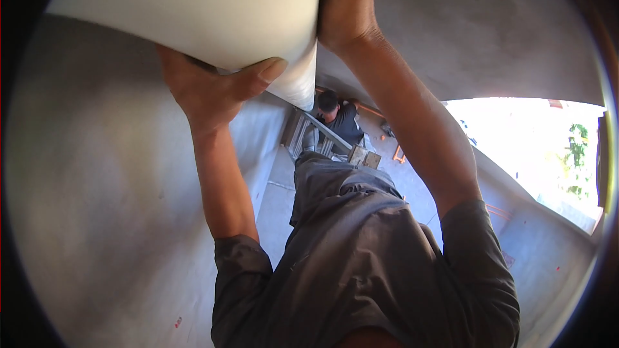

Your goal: Installing a large white PVC pipe onto a wall using brackets while standing on a ladder.

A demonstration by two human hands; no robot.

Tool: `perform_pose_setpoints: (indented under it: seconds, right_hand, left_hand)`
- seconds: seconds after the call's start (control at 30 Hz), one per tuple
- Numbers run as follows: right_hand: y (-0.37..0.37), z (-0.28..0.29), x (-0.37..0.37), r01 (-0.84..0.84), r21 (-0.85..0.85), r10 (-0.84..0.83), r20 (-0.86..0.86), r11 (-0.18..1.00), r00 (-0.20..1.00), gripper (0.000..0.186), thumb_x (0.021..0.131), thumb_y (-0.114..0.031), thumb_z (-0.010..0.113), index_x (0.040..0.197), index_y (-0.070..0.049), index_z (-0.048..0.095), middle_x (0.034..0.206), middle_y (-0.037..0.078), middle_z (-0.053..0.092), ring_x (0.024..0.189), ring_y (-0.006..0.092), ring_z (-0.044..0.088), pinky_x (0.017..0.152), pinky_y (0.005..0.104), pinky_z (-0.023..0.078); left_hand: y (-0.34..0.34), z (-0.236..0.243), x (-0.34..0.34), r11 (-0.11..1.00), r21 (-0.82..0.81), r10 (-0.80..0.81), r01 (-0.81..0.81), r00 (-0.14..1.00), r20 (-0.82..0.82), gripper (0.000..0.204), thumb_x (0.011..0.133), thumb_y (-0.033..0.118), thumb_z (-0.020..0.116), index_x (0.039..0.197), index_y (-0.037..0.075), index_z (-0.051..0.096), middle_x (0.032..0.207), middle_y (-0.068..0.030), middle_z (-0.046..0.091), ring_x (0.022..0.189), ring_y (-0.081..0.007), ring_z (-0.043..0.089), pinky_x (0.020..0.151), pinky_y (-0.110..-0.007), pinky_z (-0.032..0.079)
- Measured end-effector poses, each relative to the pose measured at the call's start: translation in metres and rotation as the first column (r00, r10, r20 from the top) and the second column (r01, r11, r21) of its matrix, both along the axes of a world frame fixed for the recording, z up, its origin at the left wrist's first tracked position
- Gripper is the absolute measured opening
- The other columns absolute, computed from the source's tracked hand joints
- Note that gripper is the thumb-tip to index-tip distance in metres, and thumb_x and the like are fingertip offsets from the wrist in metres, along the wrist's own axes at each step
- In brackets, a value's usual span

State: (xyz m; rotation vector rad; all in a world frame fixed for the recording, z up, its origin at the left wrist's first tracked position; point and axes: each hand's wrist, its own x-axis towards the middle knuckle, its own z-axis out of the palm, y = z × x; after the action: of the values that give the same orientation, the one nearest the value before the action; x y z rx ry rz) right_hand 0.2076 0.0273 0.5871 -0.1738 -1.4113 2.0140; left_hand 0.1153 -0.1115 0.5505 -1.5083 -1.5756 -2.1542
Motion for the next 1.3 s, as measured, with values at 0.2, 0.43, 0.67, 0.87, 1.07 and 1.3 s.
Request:
perform_pose_setpoints:
  seconds: [0.2,0.43,0.67,0.87,1.07,1.3]
  right_hand:
    - [0.011,-0.021,-0.001,-0.217,-0.011,0.214,0.222,0.976,0.951,0.084,0.087,-0.066,0.053,0.128,0.007,0.051,0.128,0.024,0.054,0.120,0.0298,0.051,0.099,0.0357,0.042]
    - [0.015,-0.126,-0.016,0.003,-0.001,-0.003,0.415,1.000,0.910,0.076,0.092,-0.066,0.038,0.113,0.002,0.064,0.115,0.019,0.062,0.110,0.0243,0.055,0.095,0.0356,0.040]
    - [0.037,-0.211,-0.017,0.002,-0.083,0.045,0.564,0.997,0.825,0.071,0.090,-0.066,0.041,0.112,-0.003,0.066,0.107,0.018,0.066,0.103,0.0255,0.060,0.093,0.0381,0.042]
    - [0.018,-0.286,-0.015,0.159,-0.160,-0.063,0.482,0.974,0.874,0.069,0.092,-0.062,0.041,0.112,-0.002,0.066,0.112,0.020,0.065,0.107,0.0302,0.060,0.094,0.0370,0.043]
    - [0.009,-0.292,-0.009,0.197,0.011,-0.181,0.445,0.980,0.877,0.060,0.094,-0.051,0.032,0.106,-0.002,0.064,0.106,0.020,0.063,0.102,0.0374,0.057,0.091,0.0429,0.042]
    - [0.014,-0.292,-0.015,0.237,-0.071,-0.178,0.468,0.969,0.866,0.064,0.094,-0.054,0.034,0.105,0.001,0.066,0.109,0.023,0.064,0.104,0.0378,0.058,0.093,0.0420,0.043]
  left_hand:
    - [-0.005,-0.027,0.005,0.987,-0.155,0.078,-0.050,0.981,0.179,0.097,0.051,0.056,0.090,0.119,-0.002,0.053,0.111,-0.0087,0.059,0.101,-0.0208,0.059,0.089,-0.035,0.049]
    - [-0.003,-0.136,0.005,0.915,-0.402,0.107,0.029,0.944,0.312,0.102,0.053,0.039,0.094,0.129,-0.003,0.041,0.122,-0.0156,0.054,0.112,-0.0287,0.055,0.099,-0.041,0.044]
    - [0.010,-0.213,0.011,0.736,-0.672,0.224,0.078,0.909,0.351,0.077,0.056,0.020,0.090,0.121,-0.002,0.054,0.117,-0.0136,0.061,0.107,-0.0272,0.058,0.097,-0.039,0.044]
    - [0.011,-0.264,0.011,0.707,-0.669,0.180,0.229,0.857,0.484,0.086,0.059,0.013,0.088,0.132,-0.002,0.044,0.131,-0.0144,0.052,0.120,-0.0285,0.051,0.104,-0.039,0.040]
    - [-0.002,-0.278,0.010,0.747,-0.636,0.156,0.194,0.879,0.450,0.097,0.063,0.011,0.088,0.141,-0.001,0.032,0.139,-0.0180,0.042,0.126,-0.0315,0.044,0.108,-0.043,0.038]
    - [0.005,-0.266,0.006,0.738,-0.642,0.175,0.210,0.858,0.482,0.105,0.062,0.016,0.088,0.144,-0.002,0.025,0.144,-0.0183,0.036,0.130,-0.0335,0.040,0.110,-0.045,0.035]
